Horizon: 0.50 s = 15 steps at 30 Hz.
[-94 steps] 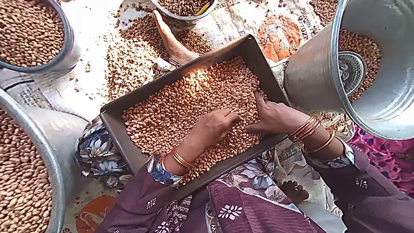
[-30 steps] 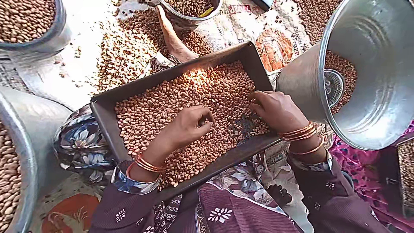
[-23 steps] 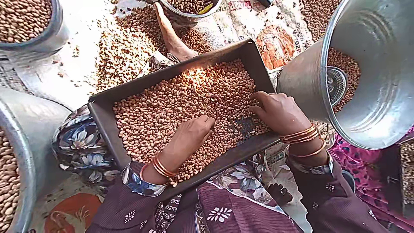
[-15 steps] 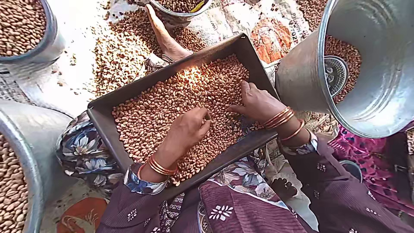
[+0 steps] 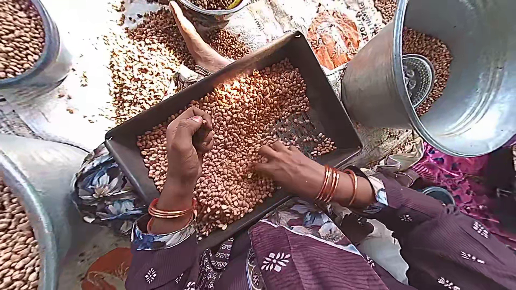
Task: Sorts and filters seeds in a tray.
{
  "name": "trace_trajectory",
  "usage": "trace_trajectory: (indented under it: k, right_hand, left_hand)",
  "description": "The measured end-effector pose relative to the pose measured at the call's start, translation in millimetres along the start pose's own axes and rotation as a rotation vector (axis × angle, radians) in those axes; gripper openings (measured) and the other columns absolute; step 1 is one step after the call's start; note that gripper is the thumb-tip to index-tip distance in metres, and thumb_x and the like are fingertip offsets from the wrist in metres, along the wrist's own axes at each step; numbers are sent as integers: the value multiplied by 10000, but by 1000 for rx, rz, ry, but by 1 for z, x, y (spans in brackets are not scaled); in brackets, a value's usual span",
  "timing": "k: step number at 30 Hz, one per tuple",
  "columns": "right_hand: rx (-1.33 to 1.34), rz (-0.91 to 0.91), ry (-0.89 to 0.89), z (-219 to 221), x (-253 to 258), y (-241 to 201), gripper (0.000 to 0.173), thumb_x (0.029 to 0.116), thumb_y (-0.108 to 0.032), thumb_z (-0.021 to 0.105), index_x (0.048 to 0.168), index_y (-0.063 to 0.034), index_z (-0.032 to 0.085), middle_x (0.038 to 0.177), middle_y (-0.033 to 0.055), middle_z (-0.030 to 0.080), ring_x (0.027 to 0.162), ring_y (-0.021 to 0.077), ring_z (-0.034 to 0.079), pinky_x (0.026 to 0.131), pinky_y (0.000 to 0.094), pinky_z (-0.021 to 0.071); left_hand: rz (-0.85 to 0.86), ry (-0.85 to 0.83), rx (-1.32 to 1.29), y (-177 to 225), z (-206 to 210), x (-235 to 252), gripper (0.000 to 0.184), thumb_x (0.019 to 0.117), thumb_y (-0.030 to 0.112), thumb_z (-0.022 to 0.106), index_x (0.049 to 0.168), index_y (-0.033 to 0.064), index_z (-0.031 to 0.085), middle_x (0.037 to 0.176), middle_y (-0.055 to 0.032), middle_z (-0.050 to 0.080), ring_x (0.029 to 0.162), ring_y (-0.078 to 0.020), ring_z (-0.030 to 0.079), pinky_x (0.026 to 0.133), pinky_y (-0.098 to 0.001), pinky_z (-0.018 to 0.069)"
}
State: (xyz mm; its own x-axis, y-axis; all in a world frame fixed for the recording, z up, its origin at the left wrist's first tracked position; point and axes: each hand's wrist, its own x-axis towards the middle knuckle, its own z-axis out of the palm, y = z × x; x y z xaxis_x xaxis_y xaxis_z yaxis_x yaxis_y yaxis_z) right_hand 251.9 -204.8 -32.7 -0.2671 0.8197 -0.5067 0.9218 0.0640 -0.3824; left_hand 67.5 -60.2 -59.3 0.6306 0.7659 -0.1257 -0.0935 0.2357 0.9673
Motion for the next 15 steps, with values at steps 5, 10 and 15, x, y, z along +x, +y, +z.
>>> trace_trajectory:
  k: [5,10,15]
  right_hand:
    - [-66,207,189,-35,-25,56,241,876,45,688,1091,-58,724,1025,205,661,784,377,689,635,520,567]
    - [-24,138,458,-73,-38,61,259,935,51,536,1068,-86,710,1008,130,669,828,310,684,667,511,545]
    - [-22,250,344,-84,-25,59,316,966,-23,540,1242,-130,650,1260,153,610,913,348,688,697,551,552]
  left_hand:
    - [-80,-90,-24,-2,5,0,430,1094,258,241,927,186,631,578,93,449,405,13,308,393,-114,251]
    - [53,-170,790,-6,15,0,162,1053,173,546,1059,109,695,843,-6,625,619,-84,524,562,-255,439]
    - [220,-282,1105,-25,20,3,153,993,151,652,1063,38,728,949,-139,647,797,-276,654,702,-457,556]
